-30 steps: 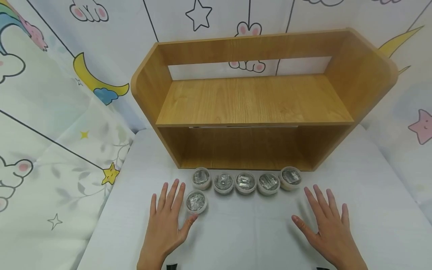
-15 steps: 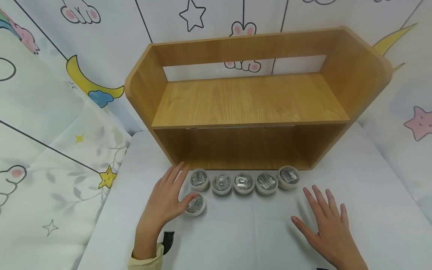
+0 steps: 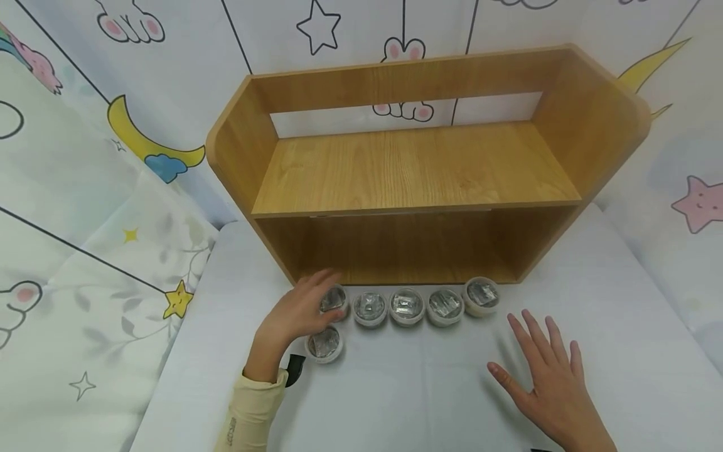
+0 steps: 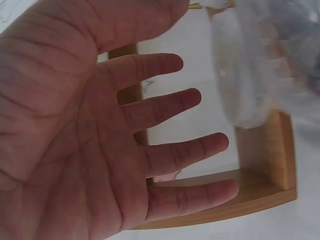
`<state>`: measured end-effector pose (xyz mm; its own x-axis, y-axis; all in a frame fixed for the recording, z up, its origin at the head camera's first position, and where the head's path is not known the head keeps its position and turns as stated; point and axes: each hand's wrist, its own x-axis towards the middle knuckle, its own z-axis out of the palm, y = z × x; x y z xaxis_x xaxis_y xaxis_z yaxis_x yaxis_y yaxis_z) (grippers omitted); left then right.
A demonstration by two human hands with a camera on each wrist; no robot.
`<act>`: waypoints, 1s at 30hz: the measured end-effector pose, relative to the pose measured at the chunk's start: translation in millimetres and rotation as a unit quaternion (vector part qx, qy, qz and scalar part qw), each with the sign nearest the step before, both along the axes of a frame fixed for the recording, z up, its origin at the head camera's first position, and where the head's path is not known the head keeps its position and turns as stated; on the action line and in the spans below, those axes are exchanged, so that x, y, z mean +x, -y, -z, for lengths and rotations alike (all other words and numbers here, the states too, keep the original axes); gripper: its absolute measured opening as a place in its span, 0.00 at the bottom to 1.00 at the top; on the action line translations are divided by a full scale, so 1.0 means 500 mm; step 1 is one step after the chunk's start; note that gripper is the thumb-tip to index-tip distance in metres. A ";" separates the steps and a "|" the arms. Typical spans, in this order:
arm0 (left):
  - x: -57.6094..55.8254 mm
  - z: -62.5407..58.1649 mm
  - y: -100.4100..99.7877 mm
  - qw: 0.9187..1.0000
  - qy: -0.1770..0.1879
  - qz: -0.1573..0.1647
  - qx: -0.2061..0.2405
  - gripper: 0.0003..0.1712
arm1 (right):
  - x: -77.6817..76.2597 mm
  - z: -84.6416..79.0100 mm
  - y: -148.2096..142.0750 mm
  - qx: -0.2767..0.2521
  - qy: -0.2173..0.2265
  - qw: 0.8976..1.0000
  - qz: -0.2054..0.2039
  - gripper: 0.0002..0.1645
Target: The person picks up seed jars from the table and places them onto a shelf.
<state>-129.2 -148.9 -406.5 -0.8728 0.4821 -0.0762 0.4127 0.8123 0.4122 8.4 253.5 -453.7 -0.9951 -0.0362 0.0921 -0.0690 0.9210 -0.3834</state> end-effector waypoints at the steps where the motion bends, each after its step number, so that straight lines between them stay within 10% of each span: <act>1: -0.003 0.005 -0.001 1.000 0.005 0.002 -0.003 0.40 | 0.000 0.000 0.000 0.000 0.002 1.000 0.001 0.57; 16: -0.024 0.037 -0.010 0.999 0.038 0.017 0.006 0.34 | 0.001 -0.001 0.004 -0.001 0.004 1.000 0.006 0.58; 30: -0.010 0.002 -0.006 1.000 -0.004 0.022 -0.009 0.30 | 0.000 0.000 0.004 -0.005 0.001 1.000 0.002 0.58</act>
